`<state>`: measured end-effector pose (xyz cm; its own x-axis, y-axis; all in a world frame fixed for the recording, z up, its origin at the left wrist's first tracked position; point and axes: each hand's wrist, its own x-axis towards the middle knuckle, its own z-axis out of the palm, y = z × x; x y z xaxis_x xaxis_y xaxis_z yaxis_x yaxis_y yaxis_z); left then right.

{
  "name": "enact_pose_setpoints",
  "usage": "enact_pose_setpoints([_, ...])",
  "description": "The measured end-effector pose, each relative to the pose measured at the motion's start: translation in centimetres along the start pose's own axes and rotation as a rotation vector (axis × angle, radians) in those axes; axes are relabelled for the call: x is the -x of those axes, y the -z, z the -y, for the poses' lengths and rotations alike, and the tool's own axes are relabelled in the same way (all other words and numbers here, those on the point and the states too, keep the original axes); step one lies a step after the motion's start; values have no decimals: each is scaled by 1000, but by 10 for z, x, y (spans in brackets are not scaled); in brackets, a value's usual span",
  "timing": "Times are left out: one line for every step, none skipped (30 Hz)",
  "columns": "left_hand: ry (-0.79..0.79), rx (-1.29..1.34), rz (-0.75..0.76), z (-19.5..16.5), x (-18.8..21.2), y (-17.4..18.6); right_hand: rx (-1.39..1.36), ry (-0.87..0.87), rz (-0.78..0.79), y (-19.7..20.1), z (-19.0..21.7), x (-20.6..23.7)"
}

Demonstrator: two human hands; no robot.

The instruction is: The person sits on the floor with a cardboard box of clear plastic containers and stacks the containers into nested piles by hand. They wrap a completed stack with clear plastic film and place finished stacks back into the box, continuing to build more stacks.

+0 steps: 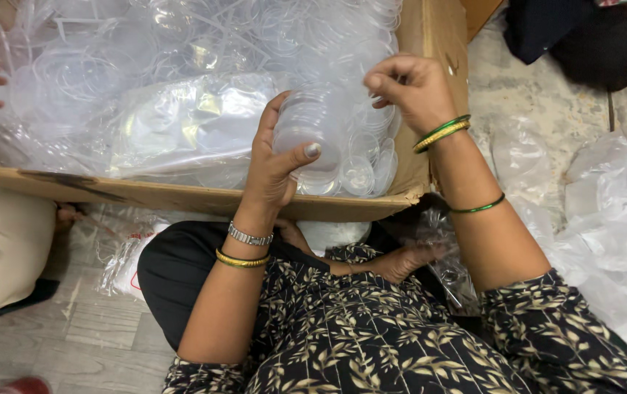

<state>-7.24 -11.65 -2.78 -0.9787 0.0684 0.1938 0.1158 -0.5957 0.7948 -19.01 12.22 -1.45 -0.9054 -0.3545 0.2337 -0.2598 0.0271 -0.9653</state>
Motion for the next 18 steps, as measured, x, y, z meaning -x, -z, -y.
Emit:
enact_pose_setpoints([5,-12,17,0,1,0,85,45,35,-4,4,1])
enact_pose_setpoints([-13,-16,5,-1,2,-1,61,34,97,-6,9,1])
enact_pose_setpoints([-29,-20,-6,-1,2,0,36,22,157,-8,14,-1])
enact_pose_setpoints([-45,-23,-16,-1,2,-1,11,10,216,-10,19,-1])
enact_pose_setpoints([-35,-3,-16,-1,2,-1,58,32,235,-12,24,-2])
enact_pose_setpoints([-27,16,-14,-1,2,0,105,55,255,-13,29,-3])
enact_pose_setpoints([-22,34,-15,0,1,0,152,81,277,-15,33,-4])
enact_pose_setpoints([-25,37,-29,1,1,0,119,78,287,-17,37,-3])
enact_pose_setpoints([-27,41,-44,2,1,0,84,73,297,-21,40,-2])
enact_pose_setpoints([-28,44,-59,2,1,0,50,68,307,-23,43,2])
enact_pose_setpoints([-27,52,-50,2,0,0,56,73,305,-27,46,5])
enact_pose_setpoints([-23,59,-41,1,-1,0,61,75,302,-31,48,10])
enact_pose_setpoints([-15,67,-32,0,-1,-1,64,75,296,-34,50,16])
enact_pose_setpoints([-28,45,-9,-2,-2,-2,87,124,317,-37,53,19])
enact_pose_setpoints([-35,25,18,-5,-3,-4,111,169,334,-41,56,22])
enact_pose_setpoints([-36,8,45,-7,-2,-7,135,208,347,-43,59,26])
enact_pose_setpoints([-32,14,44,-8,0,-10,158,239,357,-44,62,33])
enact_pose_setpoints([-26,23,46,-8,2,-15,184,267,366,-43,66,42])
